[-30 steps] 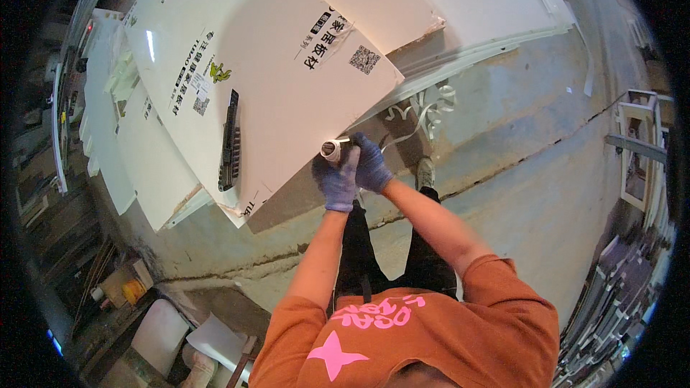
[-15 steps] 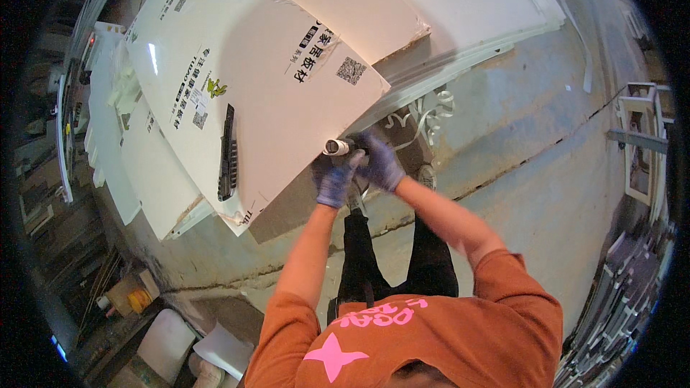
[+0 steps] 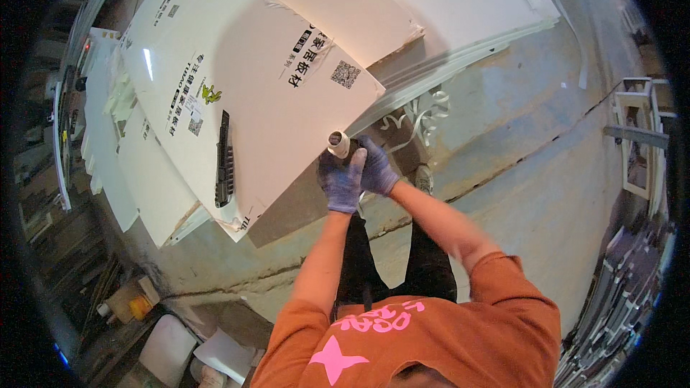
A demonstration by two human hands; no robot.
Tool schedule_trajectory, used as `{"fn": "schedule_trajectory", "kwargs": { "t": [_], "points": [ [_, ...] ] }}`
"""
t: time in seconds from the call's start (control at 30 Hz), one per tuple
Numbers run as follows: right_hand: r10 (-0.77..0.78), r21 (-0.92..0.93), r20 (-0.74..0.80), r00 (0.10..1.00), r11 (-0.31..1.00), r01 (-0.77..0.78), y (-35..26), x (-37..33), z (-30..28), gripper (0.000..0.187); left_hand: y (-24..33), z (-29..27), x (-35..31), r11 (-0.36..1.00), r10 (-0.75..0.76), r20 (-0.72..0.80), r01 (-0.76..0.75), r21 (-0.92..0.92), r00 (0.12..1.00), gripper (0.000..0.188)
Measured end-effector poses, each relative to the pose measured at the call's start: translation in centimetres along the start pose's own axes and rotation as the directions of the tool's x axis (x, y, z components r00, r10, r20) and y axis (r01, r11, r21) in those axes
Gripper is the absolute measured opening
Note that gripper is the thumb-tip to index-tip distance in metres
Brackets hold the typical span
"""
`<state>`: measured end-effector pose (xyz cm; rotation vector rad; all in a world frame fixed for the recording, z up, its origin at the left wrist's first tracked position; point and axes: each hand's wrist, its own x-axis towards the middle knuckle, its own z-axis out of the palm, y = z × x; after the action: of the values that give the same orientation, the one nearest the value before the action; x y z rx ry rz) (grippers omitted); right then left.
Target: The person applies a bead of adhesive along the edge of a large white panel using a handheld applicator. They then use a utility knife to trim excess material from the panel edge. The person repeats the adhesive application on another panel edge.
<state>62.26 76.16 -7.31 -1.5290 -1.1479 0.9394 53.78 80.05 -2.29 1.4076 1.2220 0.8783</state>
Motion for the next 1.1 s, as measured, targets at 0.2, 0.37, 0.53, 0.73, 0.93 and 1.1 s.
{"fn": "schedule_trajectory", "kwargs": {
  "t": [0.2, 0.37, 0.53, 0.73, 0.93, 1.1],
  "points": [
    [0.073, 0.258, 0.866, 0.495, 0.783, -0.566, 0.4, 2.0, -7.5, 0.061, -0.1, -0.6, 1.4, 0.994, 0.091, 0.434, -0.052, -0.1, 0.896, 0.041],
    [0.122, 0.231, 0.679, 0.724, 0.901, -0.369, 0.2, 3.3, -7.6, 0.041, 1.2, 0.2, 2.4, 0.989, -0.029, 0.342, -0.022, 0.147, 0.939, 0.024],
    [-0.1, -0.16, -0.429, 0.898, 0.987, 0.033, -1.2, -0.9, -2.5, 0.042, 2.5, 3.2, 1.1, 0.996, -0.054, 0.018, 0.053, 0.067, 0.998, 0.025],
    [-0.089, -0.273, -0.596, 0.798, 0.957, -0.097, 1.8, 0.7, 0.3, 0.026, 1.9, 4.9, 0.4, 0.977, -0.047, -0.069, 0.031, -0.213, 0.996, 0.021],
    [0.012, 0.063, -0.192, 0.981, 0.998, 0.0, 0.5, 0.3, -2.9, 0.042, 0.6, 2.9, 1.3, 0.996, 0.083, 0.044, -0.08, -0.047, 0.996, 0.025],
    [-0.055, 0.407, 0.511, 0.858, 0.895, -0.185, -0.4, 0.9, -9.5, 0.064, 0.8, 2.7, 2.4, 0.981, 0.153, 0.413, -0.089, -0.17, 0.898, 0.046]
  ]
}}
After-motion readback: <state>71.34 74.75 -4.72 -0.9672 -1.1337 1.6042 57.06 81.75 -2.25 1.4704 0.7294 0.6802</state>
